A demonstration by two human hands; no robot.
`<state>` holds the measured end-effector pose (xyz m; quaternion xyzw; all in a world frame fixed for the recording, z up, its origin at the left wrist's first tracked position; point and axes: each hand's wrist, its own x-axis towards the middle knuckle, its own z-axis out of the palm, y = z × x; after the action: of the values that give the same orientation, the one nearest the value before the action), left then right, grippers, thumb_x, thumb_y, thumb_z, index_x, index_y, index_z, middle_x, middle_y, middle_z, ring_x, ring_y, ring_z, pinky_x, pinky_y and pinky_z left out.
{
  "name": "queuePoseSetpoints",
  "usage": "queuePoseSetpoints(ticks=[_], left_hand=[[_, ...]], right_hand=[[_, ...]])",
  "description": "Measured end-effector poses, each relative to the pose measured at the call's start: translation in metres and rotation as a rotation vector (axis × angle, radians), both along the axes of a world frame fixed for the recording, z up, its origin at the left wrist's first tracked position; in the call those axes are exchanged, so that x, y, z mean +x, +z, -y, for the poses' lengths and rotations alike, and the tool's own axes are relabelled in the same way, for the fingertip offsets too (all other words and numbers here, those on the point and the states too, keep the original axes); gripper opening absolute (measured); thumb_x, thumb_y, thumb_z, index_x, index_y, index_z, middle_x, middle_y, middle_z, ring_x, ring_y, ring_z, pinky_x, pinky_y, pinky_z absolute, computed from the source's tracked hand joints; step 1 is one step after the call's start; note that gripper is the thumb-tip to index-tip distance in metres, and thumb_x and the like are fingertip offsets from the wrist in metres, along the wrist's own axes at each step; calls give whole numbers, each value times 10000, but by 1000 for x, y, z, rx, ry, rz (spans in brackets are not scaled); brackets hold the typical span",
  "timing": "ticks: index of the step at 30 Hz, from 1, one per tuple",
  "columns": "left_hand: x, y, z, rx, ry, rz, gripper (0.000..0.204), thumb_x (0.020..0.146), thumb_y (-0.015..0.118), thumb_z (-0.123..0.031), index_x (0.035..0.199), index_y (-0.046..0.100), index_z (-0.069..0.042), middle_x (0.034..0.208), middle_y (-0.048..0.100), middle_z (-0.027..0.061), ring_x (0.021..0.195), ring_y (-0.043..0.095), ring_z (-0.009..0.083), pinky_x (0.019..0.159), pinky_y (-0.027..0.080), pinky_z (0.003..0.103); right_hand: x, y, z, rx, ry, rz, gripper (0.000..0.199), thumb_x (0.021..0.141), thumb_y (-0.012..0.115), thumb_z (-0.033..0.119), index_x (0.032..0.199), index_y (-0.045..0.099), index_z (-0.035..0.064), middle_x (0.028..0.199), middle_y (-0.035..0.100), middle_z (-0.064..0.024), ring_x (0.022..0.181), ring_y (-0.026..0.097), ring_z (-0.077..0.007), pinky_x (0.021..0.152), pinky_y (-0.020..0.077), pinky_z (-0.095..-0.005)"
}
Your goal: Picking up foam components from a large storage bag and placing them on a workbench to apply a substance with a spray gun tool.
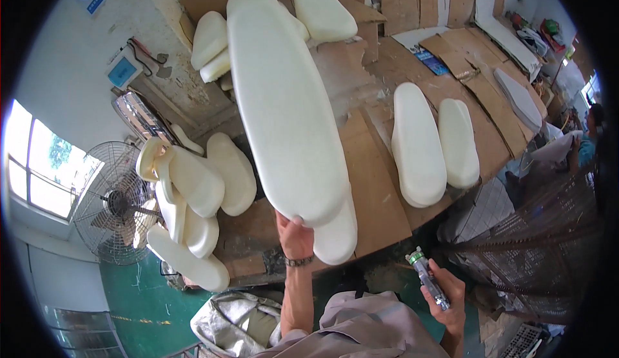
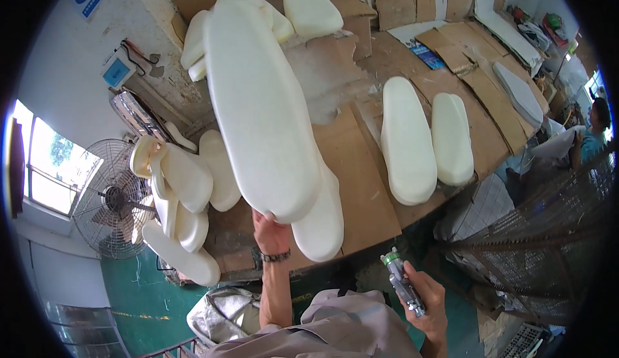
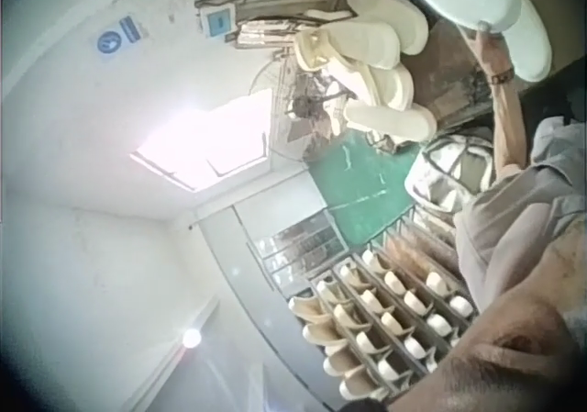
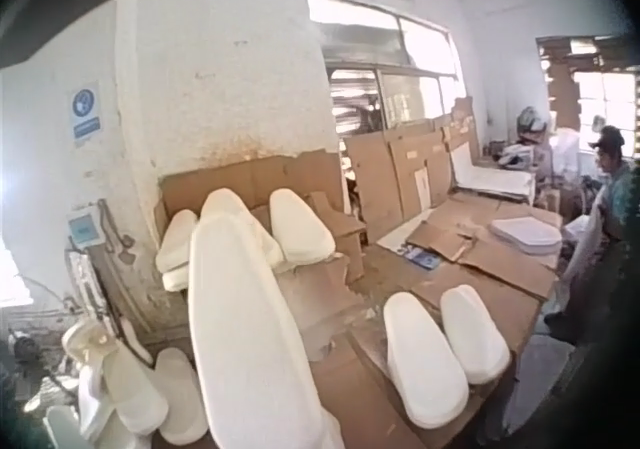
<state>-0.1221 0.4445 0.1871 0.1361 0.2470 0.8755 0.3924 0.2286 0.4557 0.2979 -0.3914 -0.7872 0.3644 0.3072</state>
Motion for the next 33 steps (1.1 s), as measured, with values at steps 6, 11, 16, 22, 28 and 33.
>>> queuePoseSetpoints(ticks=[6, 11, 16, 22, 28, 33], left_hand=[[-152, 92, -139, 405, 56, -187, 440, 933, 607, -35, 1339, 464, 54, 1275, 601, 179, 1161, 614, 270, 911, 581, 383], [-362, 157, -241, 409, 67, -194, 300, 951, 615, -48, 1228, 554, 49, 1190, 655, 167, 1004, 678, 245, 745, 610, 316], [-409, 173, -293, 144, 306, -113, 273, 976, 594, -42, 1215, 539, 78, 1194, 647, 190, 1053, 672, 300, 850, 618, 374], [-313, 71, -208, 15, -43, -309, 326, 997, 595, -124, 1295, 532, -7, 1270, 635, 161, 1148, 645, 298, 984, 562, 402], [-143, -82, 13, -351, -8, -22, 405, 989, 621, -190, 1346, 505, -37, 1161, 647, 56, 964, 623, 161, 743, 530, 287], [7, -212, 212, -874, -15, 151, 113, 974, 611, -200, 1018, 587, -99, 852, 611, 41, 747, 598, 173, 619, 502, 298]], right_hand=[[-25, 0, -20, -62, -17, 8, 548, 773, 716, -3, 1306, 593, -32, 851, 647, -157, 691, 622, -247, 650, 497, -314], [-32, -4, -22, -49, 12, 118, 625, 730, 723, -48, 1337, 592, 21, 894, 664, -176, 750, 665, -291, 696, 521, -330], [-28, -7, -19, -81, 27, 97, 645, 719, 730, -47, 1343, 587, 24, 906, 668, -182, 766, 671, -311, 710, 525, -337], [-36, 0, -21, -90, 62, 72, 634, 707, 731, -61, 1324, 593, -8, 876, 652, -181, 747, 658, -301, 693, 519, -343], [-14, -5, -7, -45, 118, -13, 721, 823, 641, 406, 1367, 539, -56, 892, 626, -179, 743, 647, -316, 655, 516, -353], [13, -6, 8, 10, 273, -52, 669, 827, 677, 351, 1365, 555, -27, 867, 633, -156, 727, 661, -285, 624, 519, -361]])
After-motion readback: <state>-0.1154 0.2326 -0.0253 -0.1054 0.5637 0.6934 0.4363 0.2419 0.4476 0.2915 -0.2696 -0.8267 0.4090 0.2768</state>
